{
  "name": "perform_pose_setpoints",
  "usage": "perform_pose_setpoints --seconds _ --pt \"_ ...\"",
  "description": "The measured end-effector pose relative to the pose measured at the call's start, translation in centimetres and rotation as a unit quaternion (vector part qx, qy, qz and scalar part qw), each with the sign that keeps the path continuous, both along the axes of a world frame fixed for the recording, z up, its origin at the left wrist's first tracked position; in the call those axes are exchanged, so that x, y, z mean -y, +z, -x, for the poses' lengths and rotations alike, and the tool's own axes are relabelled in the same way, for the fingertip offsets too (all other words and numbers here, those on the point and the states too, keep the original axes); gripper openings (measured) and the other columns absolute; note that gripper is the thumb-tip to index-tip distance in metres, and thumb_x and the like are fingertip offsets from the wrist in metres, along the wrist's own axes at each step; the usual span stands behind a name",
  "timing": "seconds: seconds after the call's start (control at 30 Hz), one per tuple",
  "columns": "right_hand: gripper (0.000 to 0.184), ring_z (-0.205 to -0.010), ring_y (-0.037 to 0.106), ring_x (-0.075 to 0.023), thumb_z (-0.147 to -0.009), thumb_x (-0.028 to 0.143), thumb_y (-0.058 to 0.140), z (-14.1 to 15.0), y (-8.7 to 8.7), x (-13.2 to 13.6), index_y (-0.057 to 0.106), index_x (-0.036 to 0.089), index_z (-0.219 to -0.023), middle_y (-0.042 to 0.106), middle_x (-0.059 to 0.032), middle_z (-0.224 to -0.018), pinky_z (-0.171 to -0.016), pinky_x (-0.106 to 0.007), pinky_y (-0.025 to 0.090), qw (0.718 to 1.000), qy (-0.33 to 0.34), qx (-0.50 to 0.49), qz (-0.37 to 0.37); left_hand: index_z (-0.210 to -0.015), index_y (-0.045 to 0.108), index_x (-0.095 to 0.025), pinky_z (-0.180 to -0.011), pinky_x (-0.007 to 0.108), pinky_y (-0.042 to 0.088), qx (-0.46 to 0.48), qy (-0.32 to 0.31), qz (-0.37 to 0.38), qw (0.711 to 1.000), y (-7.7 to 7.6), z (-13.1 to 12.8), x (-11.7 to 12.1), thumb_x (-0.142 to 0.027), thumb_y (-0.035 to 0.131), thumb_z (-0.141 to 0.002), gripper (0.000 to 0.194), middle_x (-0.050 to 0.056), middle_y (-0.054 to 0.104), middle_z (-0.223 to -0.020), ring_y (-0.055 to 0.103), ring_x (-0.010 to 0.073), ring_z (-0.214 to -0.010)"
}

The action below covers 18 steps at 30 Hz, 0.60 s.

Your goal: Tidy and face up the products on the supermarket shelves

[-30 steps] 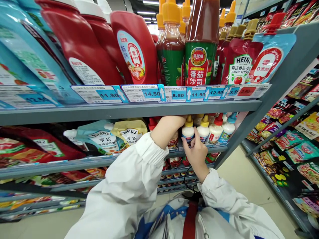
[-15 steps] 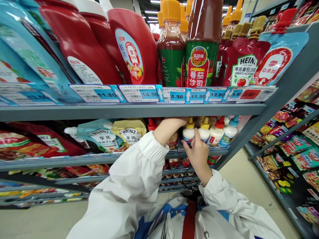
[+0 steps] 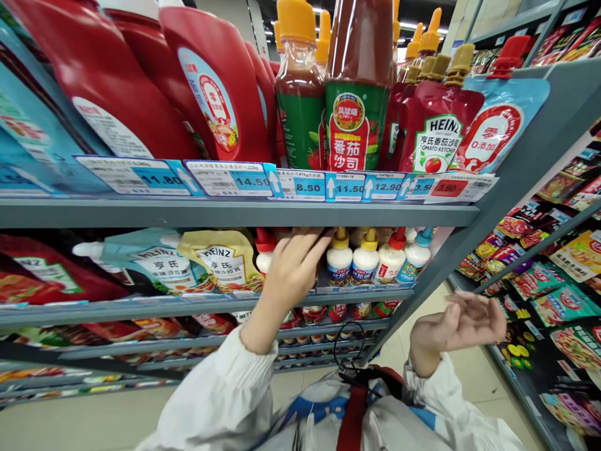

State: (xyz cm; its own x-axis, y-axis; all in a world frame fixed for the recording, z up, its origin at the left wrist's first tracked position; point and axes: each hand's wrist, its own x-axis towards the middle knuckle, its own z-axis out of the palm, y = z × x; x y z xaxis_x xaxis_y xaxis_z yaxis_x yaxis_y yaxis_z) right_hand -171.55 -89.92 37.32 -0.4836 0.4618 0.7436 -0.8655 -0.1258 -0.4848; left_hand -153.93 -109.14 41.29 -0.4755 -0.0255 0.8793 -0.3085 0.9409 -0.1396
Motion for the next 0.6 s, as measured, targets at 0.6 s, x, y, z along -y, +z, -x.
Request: perform_pose_setpoints --seconds 0.6 --pt "0.039 -0.100 0.073 -0.0265 -0.074 0.062 0.074 16.9 1.2 0.9 0.072 0.023 -0.079 0.076 -0.0038 -0.083 -0.092 -0.040 0.059 0.825 0.486 0.251 -0.143 -0.137 0.063 -0.014 -0.106 0.046 0.051 -0.255 0.151 -0.123 0.947 -10.9 -1.9 -5.4 0.000 0.066 -0.084 0.055 0.021 0.070 -0.128 0.066 0.0301 -0.124"
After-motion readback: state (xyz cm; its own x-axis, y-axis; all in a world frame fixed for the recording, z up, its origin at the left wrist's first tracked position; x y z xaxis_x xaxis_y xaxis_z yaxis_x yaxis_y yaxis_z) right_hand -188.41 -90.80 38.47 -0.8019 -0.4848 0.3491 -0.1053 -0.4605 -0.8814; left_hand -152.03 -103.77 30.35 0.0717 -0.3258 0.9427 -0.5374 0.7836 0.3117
